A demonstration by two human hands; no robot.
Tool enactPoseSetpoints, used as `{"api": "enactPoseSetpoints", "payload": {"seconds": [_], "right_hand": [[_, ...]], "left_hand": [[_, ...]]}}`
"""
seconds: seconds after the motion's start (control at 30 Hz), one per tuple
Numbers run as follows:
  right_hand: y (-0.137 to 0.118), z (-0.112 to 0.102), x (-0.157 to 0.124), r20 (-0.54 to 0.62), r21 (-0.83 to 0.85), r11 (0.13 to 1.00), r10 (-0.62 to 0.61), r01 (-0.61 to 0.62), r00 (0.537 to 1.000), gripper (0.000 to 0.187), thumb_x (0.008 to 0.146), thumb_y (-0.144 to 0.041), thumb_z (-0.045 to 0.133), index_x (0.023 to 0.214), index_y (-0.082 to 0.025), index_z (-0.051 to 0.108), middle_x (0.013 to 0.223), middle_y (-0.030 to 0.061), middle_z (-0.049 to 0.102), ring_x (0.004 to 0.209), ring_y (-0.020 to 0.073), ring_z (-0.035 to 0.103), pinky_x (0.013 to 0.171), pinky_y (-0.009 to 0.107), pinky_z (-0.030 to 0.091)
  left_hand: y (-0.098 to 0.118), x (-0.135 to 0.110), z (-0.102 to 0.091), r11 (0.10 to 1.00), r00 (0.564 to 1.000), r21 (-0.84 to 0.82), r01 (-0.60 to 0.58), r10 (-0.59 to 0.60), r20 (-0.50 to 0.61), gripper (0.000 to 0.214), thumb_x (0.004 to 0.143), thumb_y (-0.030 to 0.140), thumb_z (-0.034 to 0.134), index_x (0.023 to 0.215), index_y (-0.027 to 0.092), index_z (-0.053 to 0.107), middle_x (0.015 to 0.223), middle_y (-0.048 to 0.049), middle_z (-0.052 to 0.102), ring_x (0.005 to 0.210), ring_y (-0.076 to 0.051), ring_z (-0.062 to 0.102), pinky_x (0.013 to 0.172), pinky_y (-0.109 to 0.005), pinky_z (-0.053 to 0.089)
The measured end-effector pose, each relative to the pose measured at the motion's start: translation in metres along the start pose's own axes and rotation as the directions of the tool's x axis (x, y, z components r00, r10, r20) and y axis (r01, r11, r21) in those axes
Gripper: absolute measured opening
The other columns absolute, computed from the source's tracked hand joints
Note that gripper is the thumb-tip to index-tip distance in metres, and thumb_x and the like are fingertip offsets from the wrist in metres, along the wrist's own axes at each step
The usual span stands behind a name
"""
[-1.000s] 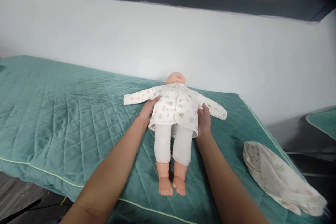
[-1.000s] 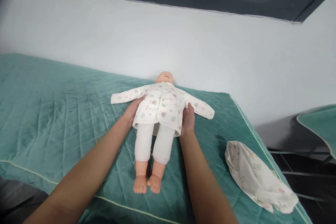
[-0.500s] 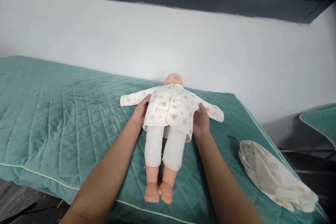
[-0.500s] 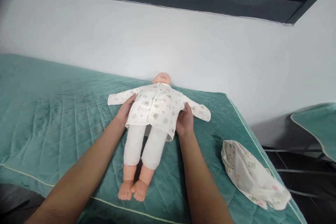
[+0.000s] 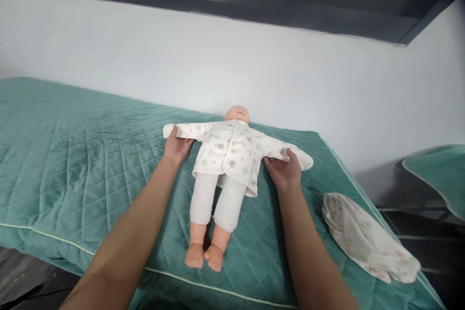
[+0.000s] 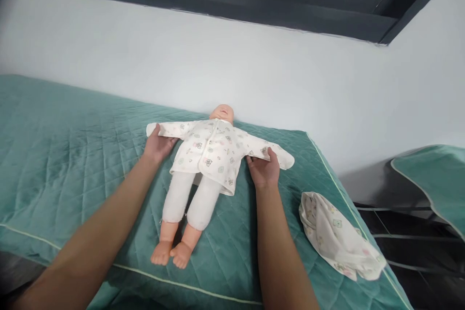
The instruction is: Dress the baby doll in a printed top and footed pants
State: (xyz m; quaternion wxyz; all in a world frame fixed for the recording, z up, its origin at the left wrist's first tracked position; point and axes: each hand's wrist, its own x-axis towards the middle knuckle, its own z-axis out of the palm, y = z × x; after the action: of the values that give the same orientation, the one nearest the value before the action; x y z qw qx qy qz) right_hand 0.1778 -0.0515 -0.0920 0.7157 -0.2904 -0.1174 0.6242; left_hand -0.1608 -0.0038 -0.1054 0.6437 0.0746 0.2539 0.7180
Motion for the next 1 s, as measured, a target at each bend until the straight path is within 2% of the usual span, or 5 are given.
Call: {"api": "enactPoseSetpoints", "payload": {"seconds": [0.37, 0.63, 0.83, 0.9, 1.0], "right_hand": [[0.004, 0.000, 0.019, -0.066, 0.017, 0.995, -0.096, 0.097, 0.993, 0.024, 0.105, -0.020, 0.041, 0.109, -0.018, 0.064, 0.108, 0.0060, 0.077, 0.106, 0.0157, 0.073, 0.098, 0.037, 0.061], [-0.007, -0.008, 0.024, -0.141, 0.002, 0.992, -0.126, 0.127, 0.982, 0.022, 0.100, -0.013, 0.045, 0.111, -0.018, 0.063, 0.108, 0.0049, 0.077, 0.105, 0.0171, 0.072, 0.100, 0.041, 0.060], [-0.023, -0.023, 0.002, -0.103, 0.057, 0.980, -0.184, 0.190, 0.978, 0.025, 0.094, -0.016, 0.044, 0.108, -0.019, 0.065, 0.110, 0.0049, 0.076, 0.107, 0.0172, 0.072, 0.097, 0.037, 0.061], [-0.022, -0.028, -0.015, -0.078, 0.044, 0.983, -0.176, 0.180, 0.981, 0.025, 0.092, -0.015, 0.045, 0.106, -0.022, 0.065, 0.113, 0.0045, 0.075, 0.108, 0.0160, 0.072, 0.098, 0.037, 0.060], [-0.013, -0.036, -0.049, -0.104, -0.005, 0.983, -0.185, 0.186, 0.977, 0.026, 0.091, -0.013, 0.045, 0.106, -0.025, 0.063, 0.119, 0.0052, 0.073, 0.109, 0.0146, 0.072, 0.101, 0.036, 0.059]], "left_hand": [[0.023, 0.017, -0.013, 0.966, 0.940, 0.013, -0.257, 0.253, -0.231, 0.022, 0.104, 0.024, 0.044, 0.105, 0.017, 0.064, 0.110, -0.0057, 0.074, 0.113, -0.018, 0.070, 0.101, -0.039, 0.058], [0.028, 0.020, -0.019, 0.936, 0.904, 0.060, -0.346, 0.350, -0.247, 0.019, 0.103, 0.024, 0.046, 0.100, 0.018, 0.064, 0.109, -0.0055, 0.075, 0.112, -0.015, 0.071, 0.096, -0.032, 0.060], [0.026, 0.014, -0.024, 0.909, 0.906, 0.254, -0.331, 0.382, -0.183, 0.017, 0.094, 0.011, 0.046, 0.100, 0.018, 0.059, 0.108, -0.0062, 0.072, 0.111, -0.017, 0.071, 0.098, -0.035, 0.058], [0.023, 0.008, -0.024, 0.851, 0.869, 0.389, -0.352, 0.451, -0.202, 0.024, 0.089, 0.007, 0.048, 0.109, 0.018, 0.056, 0.117, -0.0084, 0.068, 0.115, -0.018, 0.069, 0.102, -0.037, 0.055], [0.018, -0.008, -0.025, 0.687, 0.745, 0.582, -0.435, 0.638, -0.195, 0.049, 0.083, 0.003, 0.053, 0.127, 0.021, 0.045, 0.144, -0.0104, 0.052, 0.132, -0.017, 0.056, 0.117, -0.036, 0.041]]}}
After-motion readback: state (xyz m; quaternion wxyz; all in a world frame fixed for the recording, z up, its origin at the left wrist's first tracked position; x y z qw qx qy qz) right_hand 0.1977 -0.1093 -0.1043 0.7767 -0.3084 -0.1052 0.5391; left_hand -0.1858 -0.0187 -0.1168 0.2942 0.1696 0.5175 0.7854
